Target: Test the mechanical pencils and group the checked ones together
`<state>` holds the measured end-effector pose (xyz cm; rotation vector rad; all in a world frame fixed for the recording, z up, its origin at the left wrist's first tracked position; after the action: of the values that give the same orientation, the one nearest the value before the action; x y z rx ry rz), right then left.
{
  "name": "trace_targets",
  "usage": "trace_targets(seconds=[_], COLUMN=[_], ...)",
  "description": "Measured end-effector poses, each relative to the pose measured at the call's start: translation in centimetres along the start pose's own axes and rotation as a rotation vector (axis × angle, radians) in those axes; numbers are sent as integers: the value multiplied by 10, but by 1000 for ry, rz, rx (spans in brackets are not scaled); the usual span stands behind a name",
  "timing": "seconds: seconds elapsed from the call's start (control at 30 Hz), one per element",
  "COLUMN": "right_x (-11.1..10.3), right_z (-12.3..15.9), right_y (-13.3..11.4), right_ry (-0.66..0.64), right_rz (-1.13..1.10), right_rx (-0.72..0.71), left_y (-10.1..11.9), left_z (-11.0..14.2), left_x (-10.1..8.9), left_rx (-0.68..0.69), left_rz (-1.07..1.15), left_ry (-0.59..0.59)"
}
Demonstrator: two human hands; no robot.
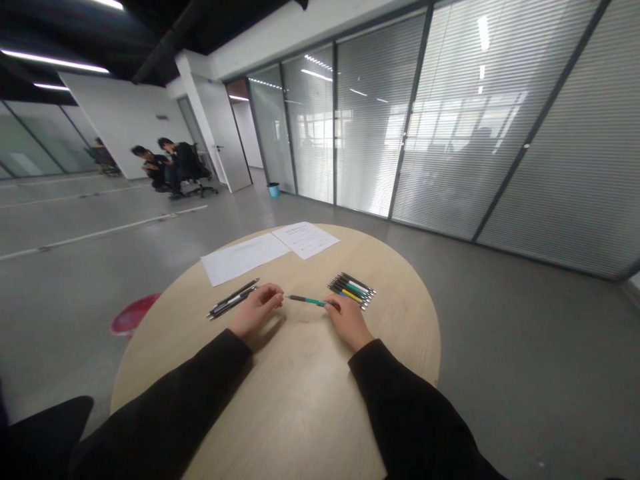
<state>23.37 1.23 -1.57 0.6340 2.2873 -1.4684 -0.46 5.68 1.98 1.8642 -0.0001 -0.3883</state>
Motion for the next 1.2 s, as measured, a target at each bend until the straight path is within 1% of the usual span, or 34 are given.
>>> trace_targets(seconds=[0.13, 0.33, 0.47, 0.7, 0.8, 0.9, 1.03, 1.2], right_x=[1, 1, 3, 3, 4, 5, 4, 2], right_z=[0, 1, 1, 2, 2, 2, 1, 1], right_y=[-1, -3, -1, 0, 4, 7, 4, 0], right_ry=[-5, -21, -36, -16, -3, -24, -53, -37], right_rz=[2, -11, -3, 0, 25, 24, 12, 7], right_rx=[1, -4, 0, -33, -3, 24, 10, 12], left_y=[0, -7, -9, -8, -8, -10, -11, -8], left_z=[1, 1, 1, 1, 1, 1, 1, 1], left_x=[3, 4, 4, 4, 4, 5, 4, 3], left_rx=[5, 3, -4, -19, -24, -20, -23, -23], left_rz=[-4, -45, -42, -22, -11, 2, 15, 15], left_ry=[-32, -71, -56, -52, -37, -28, -33, -20])
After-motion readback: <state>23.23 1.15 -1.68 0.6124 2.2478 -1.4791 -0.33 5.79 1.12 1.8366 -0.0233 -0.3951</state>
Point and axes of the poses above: each hand's wrist, its own z-axis away from the middle knuckle, its own x-axis out of the palm, y = z × x, the point moved 4 cm from there along -z, towards the middle knuckle, and after that the axes turned 3 degrees about z, right-handed, at the moved point
